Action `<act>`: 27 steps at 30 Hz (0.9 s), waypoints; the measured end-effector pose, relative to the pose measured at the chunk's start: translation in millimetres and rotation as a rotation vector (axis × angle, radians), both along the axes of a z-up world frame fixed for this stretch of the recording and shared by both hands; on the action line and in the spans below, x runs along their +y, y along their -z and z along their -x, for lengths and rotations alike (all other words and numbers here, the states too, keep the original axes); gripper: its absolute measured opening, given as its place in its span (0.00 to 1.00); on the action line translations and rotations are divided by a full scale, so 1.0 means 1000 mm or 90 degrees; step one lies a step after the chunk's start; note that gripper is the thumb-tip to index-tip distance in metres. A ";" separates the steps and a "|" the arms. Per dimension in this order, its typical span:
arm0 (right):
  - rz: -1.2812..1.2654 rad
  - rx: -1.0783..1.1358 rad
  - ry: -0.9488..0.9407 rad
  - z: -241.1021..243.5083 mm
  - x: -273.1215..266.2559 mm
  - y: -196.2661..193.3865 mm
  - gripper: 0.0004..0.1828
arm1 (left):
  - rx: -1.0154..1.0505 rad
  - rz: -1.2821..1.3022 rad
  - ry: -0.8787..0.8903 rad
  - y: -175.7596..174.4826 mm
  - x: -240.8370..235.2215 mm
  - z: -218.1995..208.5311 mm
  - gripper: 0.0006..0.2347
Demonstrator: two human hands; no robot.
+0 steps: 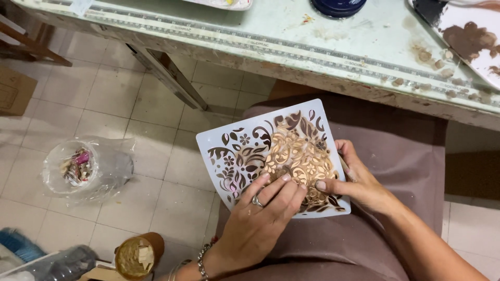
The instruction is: Applying gold material through a floral stencil onto a surface using a stenciling tool
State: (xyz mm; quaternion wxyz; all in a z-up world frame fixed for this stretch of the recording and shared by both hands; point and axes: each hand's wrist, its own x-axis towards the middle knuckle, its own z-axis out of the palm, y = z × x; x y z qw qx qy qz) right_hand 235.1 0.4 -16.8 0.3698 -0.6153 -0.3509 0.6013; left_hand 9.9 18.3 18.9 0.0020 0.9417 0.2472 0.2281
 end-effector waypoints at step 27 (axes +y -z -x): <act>-0.096 -0.203 -0.027 -0.033 -0.002 -0.035 0.16 | 0.085 -0.087 -0.036 0.011 -0.009 0.002 0.16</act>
